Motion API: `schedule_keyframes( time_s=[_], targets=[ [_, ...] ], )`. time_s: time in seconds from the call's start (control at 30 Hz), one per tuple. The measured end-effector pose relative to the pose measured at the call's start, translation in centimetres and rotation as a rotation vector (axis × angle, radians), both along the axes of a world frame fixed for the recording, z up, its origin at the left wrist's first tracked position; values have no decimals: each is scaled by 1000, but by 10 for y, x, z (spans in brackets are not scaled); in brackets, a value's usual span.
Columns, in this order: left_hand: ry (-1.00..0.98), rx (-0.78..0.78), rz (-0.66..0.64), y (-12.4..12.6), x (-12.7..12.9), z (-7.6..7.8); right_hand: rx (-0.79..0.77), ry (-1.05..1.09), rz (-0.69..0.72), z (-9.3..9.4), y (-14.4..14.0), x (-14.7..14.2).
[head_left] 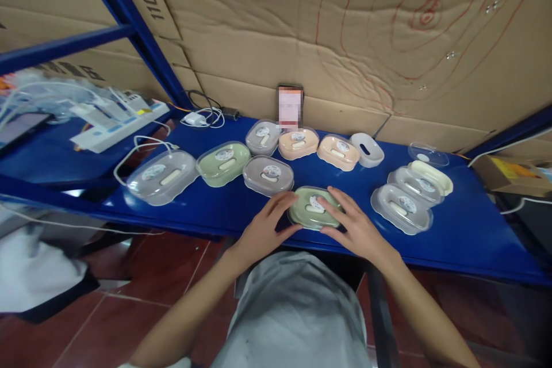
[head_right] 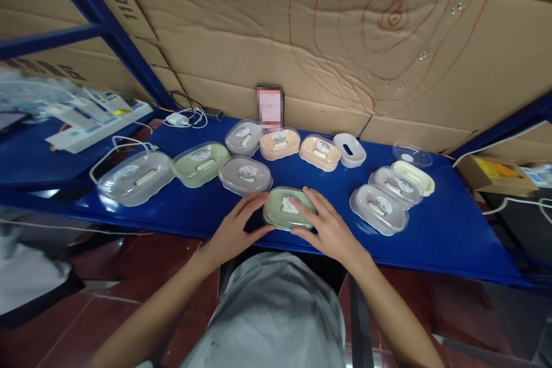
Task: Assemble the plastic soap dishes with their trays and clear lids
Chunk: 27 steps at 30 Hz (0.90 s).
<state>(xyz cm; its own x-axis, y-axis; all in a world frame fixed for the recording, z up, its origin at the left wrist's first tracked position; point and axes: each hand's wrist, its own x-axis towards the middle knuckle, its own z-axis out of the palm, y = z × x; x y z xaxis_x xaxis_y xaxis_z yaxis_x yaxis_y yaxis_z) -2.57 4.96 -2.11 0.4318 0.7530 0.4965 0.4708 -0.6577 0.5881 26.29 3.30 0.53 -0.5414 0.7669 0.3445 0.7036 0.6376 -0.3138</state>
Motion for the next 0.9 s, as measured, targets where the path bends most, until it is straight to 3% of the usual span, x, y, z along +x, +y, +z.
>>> schedule_keyframes(
  time_s=[0.37, 0.5, 0.67, 0.8, 0.9],
  targets=[
    [-39, -12, -6, 3, -1, -7, 102, -118, 7, -5, 0, -3],
    [19, -11, 46, 0, 2, -7, 151, -191, -85, -5, 5, -5],
    [108, 49, 78, -3, 4, -10, 83, -279, -219, 4, 49, 11],
    [122, 115, 80, -3, 4, -14, -112, -279, -228, 20, 99, 58],
    [130, 142, 87, -2, 4, -15, -155, -335, -350, 33, 127, 94]
  ],
)
